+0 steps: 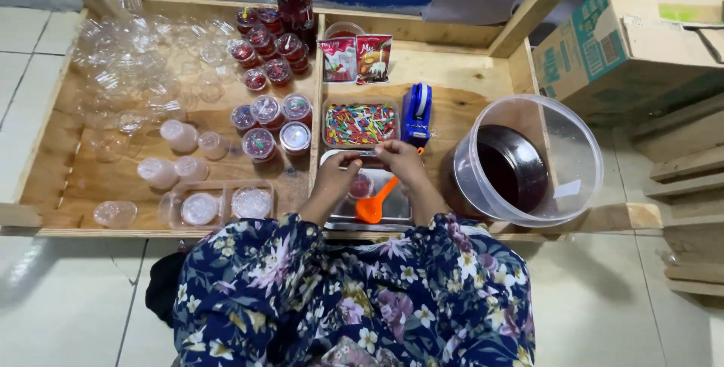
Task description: Filling small plastic cups with jelly using a ladle in a packaging area.
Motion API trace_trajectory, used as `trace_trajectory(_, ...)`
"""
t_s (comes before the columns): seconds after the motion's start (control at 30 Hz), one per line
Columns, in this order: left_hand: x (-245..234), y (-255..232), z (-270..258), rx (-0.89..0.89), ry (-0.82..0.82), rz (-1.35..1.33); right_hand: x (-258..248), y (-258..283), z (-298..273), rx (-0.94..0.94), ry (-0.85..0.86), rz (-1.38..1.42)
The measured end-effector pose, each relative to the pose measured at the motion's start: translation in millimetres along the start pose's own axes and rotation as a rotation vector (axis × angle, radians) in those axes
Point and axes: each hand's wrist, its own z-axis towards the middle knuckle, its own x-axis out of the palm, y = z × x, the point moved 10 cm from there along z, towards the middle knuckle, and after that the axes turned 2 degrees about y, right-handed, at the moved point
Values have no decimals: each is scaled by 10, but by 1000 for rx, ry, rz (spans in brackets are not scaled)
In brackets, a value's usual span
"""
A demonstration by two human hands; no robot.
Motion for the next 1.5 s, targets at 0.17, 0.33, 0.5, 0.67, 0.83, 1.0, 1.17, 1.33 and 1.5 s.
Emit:
trace_trajectory(0.17, 24, 172, -199, -31, 6, -133, 354, 13, -400, 43, 108, 49)
trace_trajectory(0.33, -13, 228, -210, -65, -40, -52, 496, -114, -408, 105, 153, 93)
trace_trajectory(0.5, -25, 62, -238, -114, -48, 59, 483, -162, -282, 150, 178, 95)
trace_trajectory(0.67, 39, 335, -26, -115, -39, 114, 278, -285, 97, 1, 121, -83)
trace_trajectory(0.83, 9, 19, -193, -82, -23, 157, 344, -73, 91, -118, 170, -248)
trace_trajectory(1.0, 47, 269, -5, -87, -10, 179, 352, -109, 141, -152, 161, -311)
trace_trajectory(1.17, 52, 417, 39, -137, -22, 186, 269, -268, 385, -177, 76, -431)
trace_trajectory(1.33, -4, 691, 126, -228, -61, 262, 259, -515, 448, -147, 17, -538)
trace_trajectory(1.5, 58, 863, 163, -262, 14, 402, 497, -542, 232, -6, 143, -599)
